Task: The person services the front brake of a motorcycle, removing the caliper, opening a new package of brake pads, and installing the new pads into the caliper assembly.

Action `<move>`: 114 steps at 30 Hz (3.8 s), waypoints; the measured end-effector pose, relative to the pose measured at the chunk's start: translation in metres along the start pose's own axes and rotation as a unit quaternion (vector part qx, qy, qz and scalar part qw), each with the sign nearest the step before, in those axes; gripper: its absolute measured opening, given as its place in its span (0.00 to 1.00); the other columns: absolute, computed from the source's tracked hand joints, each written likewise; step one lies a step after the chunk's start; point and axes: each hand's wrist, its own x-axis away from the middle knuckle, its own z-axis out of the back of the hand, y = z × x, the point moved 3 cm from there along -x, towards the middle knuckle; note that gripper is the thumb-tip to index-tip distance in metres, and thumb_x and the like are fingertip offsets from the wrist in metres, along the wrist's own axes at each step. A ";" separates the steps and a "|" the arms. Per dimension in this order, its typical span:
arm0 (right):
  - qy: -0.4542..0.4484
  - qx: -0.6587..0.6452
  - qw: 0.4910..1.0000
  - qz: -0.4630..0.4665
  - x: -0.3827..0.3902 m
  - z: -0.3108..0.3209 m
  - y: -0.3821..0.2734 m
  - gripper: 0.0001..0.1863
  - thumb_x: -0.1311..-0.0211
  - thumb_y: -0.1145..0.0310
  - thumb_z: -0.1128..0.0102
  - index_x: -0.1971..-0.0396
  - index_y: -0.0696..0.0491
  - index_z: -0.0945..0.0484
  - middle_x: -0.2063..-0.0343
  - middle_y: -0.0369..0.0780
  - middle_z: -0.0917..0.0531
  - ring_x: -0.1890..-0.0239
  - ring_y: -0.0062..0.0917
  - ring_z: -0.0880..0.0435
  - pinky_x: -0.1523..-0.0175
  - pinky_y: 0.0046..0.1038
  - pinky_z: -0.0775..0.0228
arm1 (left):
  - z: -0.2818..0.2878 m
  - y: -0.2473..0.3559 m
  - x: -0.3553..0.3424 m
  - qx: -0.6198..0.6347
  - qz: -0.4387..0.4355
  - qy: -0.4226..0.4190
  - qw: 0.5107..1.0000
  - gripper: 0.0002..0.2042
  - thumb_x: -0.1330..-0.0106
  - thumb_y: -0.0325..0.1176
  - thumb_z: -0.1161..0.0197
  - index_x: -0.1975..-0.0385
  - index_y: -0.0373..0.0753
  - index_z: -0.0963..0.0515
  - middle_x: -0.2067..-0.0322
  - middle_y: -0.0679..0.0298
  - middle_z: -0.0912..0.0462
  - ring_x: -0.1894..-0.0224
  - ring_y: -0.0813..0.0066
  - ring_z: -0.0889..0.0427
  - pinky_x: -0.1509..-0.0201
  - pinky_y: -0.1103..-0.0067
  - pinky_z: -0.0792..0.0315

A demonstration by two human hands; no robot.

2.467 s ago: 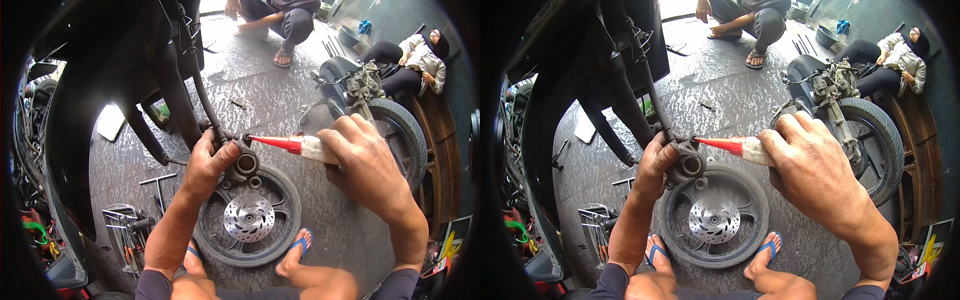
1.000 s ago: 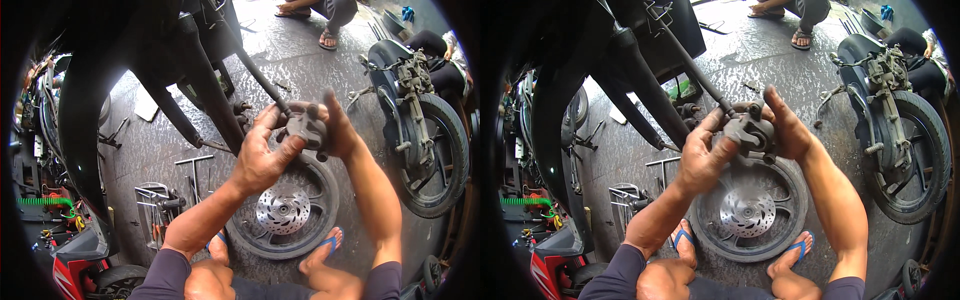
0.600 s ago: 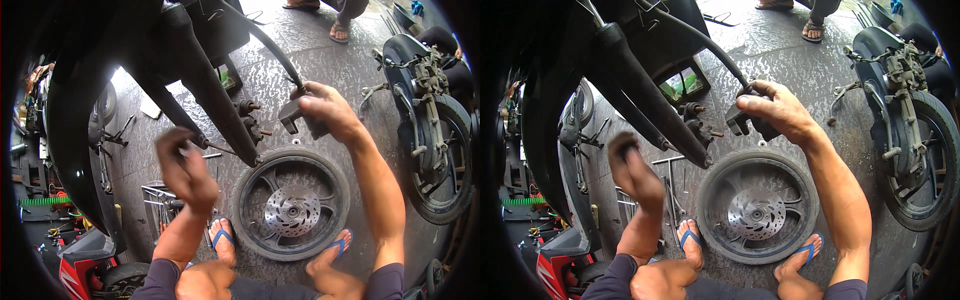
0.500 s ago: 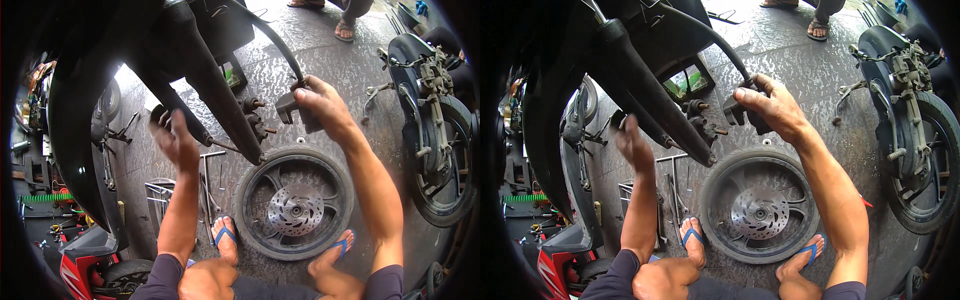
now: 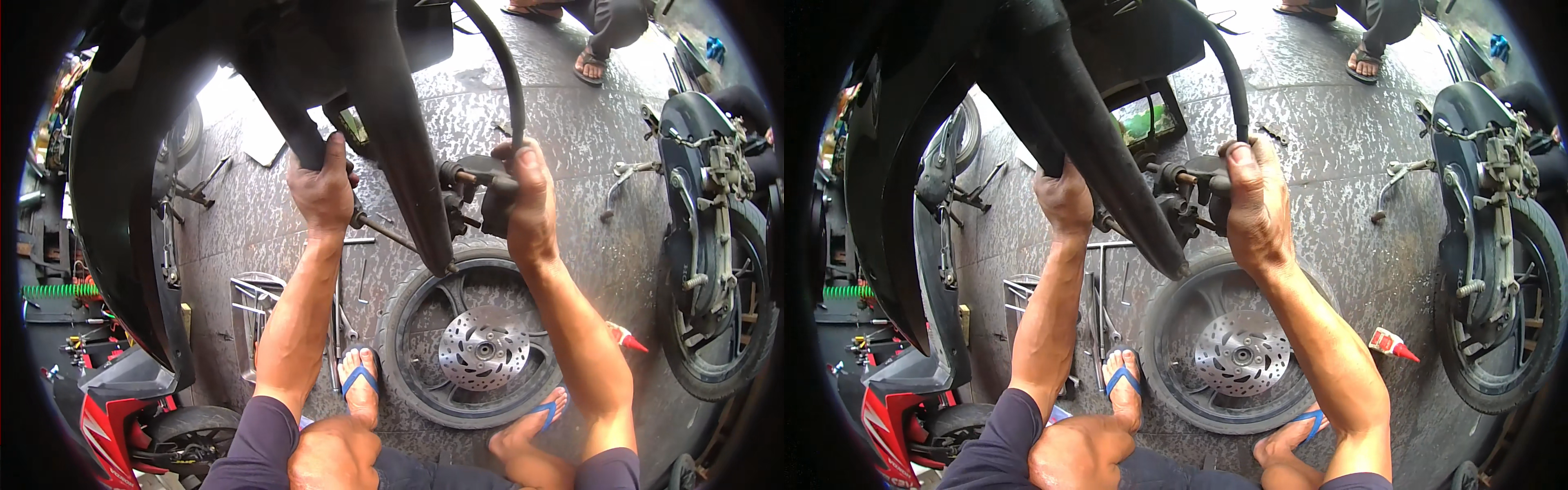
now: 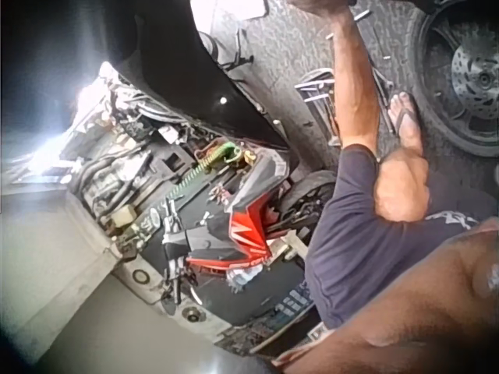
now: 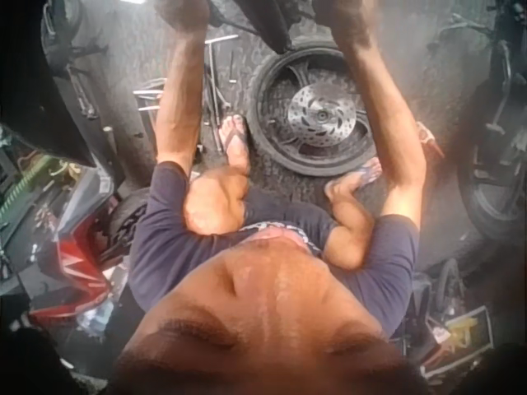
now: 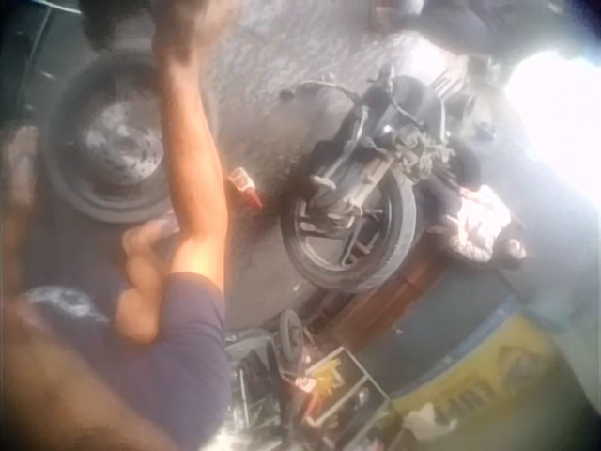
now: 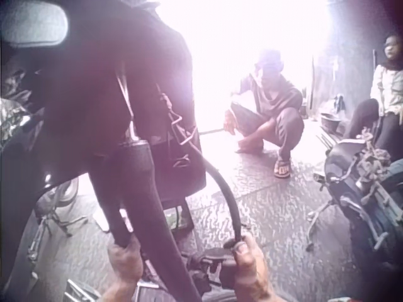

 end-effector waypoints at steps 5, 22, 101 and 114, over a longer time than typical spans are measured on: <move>0.022 0.044 0.998 0.048 -0.004 0.001 0.001 0.25 0.28 0.42 0.59 0.55 0.51 0.29 0.86 0.29 0.32 0.86 0.12 0.37 0.80 0.18 0.48 | 0.001 0.005 0.000 -0.011 0.015 -0.003 1.000 0.10 0.32 0.33 0.33 0.67 0.33 0.25 0.80 0.69 0.25 0.85 0.84 0.27 0.85 0.85 0.31; 0.045 0.134 0.989 0.041 0.002 -0.008 -0.013 0.25 0.29 0.46 0.58 0.59 0.56 0.27 0.72 0.41 0.26 0.70 0.25 0.27 0.62 0.31 0.33 | 0.002 0.007 0.002 -0.031 0.008 0.000 0.999 0.10 0.32 0.33 0.33 0.66 0.33 0.25 0.80 0.68 0.23 0.85 0.84 0.26 0.84 0.84 0.31; -0.126 -0.159 0.972 -0.117 -0.041 -0.012 0.010 0.23 0.31 0.53 0.41 0.57 0.63 0.19 0.64 0.44 0.14 0.67 0.21 0.16 0.59 0.22 0.23 | 0.002 -0.007 0.003 0.028 0.003 -0.023 0.999 0.11 0.32 0.35 0.32 0.66 0.34 0.26 0.81 0.69 0.24 0.84 0.84 0.27 0.82 0.86 0.31; -0.113 -0.137 0.982 -0.066 -0.046 -0.013 0.007 0.21 0.34 0.57 0.38 0.55 0.63 0.19 0.65 0.41 0.14 0.64 0.20 0.17 0.55 0.22 0.24 | 0.002 -0.006 0.003 0.011 -0.007 -0.029 0.999 0.12 0.33 0.36 0.32 0.67 0.34 0.25 0.82 0.68 0.24 0.84 0.84 0.27 0.81 0.85 0.32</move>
